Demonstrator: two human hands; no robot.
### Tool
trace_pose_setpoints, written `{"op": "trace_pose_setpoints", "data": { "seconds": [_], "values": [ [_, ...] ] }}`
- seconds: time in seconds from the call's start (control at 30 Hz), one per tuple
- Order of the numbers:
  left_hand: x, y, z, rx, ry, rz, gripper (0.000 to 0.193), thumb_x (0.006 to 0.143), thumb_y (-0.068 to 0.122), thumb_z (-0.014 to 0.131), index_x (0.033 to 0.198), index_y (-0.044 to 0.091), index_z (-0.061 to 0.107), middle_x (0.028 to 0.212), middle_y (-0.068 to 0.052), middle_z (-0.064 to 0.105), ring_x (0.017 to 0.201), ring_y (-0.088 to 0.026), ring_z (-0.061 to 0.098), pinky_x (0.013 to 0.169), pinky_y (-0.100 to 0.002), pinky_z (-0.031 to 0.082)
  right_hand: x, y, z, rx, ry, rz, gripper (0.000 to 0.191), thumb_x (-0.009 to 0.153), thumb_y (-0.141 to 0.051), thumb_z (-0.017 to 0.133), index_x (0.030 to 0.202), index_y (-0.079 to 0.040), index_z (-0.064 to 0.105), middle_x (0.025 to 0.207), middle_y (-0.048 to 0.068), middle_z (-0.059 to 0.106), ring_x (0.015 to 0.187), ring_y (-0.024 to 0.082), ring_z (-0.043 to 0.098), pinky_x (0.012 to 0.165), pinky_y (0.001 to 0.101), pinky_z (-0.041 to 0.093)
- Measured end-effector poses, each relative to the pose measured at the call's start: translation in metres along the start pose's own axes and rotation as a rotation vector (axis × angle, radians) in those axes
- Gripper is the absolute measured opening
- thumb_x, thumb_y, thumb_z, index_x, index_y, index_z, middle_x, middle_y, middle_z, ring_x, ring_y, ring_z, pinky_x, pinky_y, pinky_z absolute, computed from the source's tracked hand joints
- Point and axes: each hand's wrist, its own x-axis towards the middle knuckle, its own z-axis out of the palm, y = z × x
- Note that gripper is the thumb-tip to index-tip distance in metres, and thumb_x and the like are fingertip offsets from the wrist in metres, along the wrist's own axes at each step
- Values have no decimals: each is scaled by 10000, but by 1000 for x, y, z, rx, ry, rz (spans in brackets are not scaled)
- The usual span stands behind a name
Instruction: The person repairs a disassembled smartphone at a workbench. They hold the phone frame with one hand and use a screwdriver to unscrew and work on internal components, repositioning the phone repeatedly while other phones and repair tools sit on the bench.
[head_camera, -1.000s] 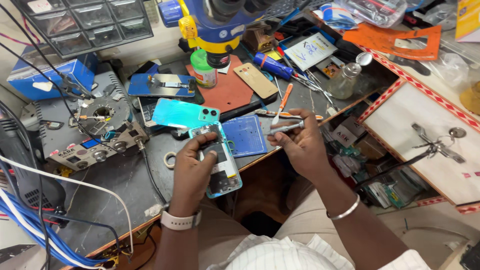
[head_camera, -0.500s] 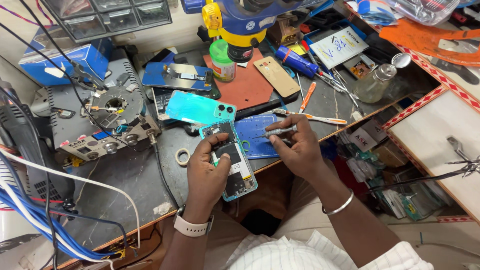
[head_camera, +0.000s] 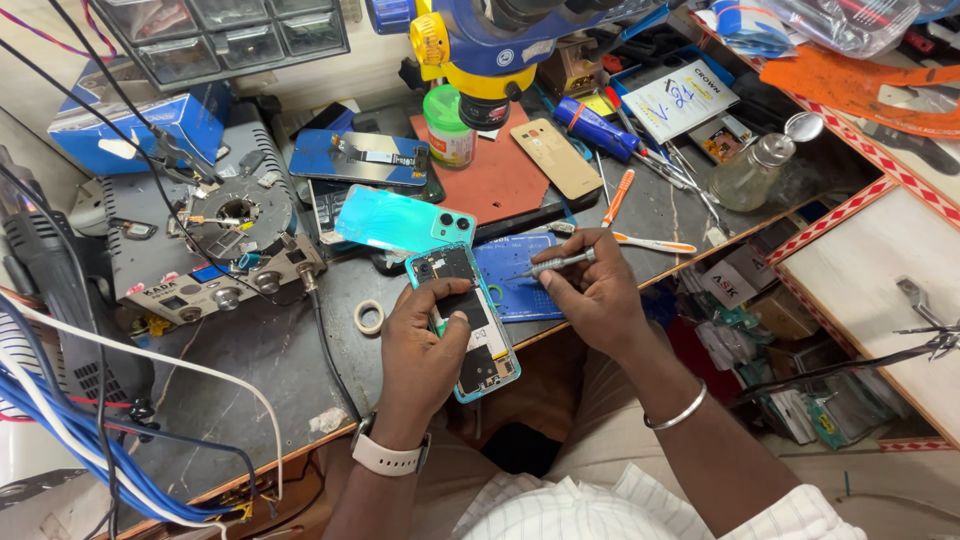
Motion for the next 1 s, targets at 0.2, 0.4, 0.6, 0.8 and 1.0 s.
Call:
{"op": "trace_pose_setpoints", "data": {
  "seconds": [0.2, 0.4, 0.6, 0.8, 1.0],
  "values": [
    [1, 3, 0, -14, 14, 24, 300, 810, 20, 610, 1083, 10, 734, 1080, -114, 691, 1004, -200, 699, 924, -318, 535, 1, 5, 3, -51, 7, -10, 344, 956, 59, 646, 1177, -46, 404, 1191, 169, 680, 1007, 122, 661, 832, 245, 576],
    [1, 4, 0, -5, 21, 23, 291, 813, 25, 619, 1078, 11, 740, 1065, -111, 693, 990, -198, 703, 912, -318, 540, 3, 4, -1, 49, 10, -65, 332, 968, 55, 618, 1182, -42, 383, 1193, 191, 683, 1051, 145, 690, 902, 270, 601],
    [2, 5, 0, -10, 4, -17, 255, 837, 62, 662, 1073, 22, 749, 1057, -96, 678, 974, -182, 698, 885, -315, 555, 3, 2, 2, -18, 13, -2, 323, 954, 47, 642, 1162, -37, 409, 1162, 183, 683, 1033, 141, 678, 877, 268, 590],
    [3, 4, 0, -10, 15, 2, 248, 841, 62, 670, 1072, 19, 750, 1065, -95, 682, 990, -185, 696, 899, -320, 546, 4, 0, 6, -65, 63, -60, 315, 952, 44, 651, 1146, -39, 416, 1166, 165, 692, 1058, 124, 680, 879, 245, 588],
    [3, 3, 0, -6, 18, 8, 249, 842, 66, 675, 1074, 21, 753, 1051, -96, 684, 984, -187, 697, 897, -316, 542, 2, -1, 5, -30, 45, -70, 327, 952, 52, 643, 1165, -44, 413, 1152, 160, 691, 1021, 116, 682, 840, 243, 589]
  ]
}}
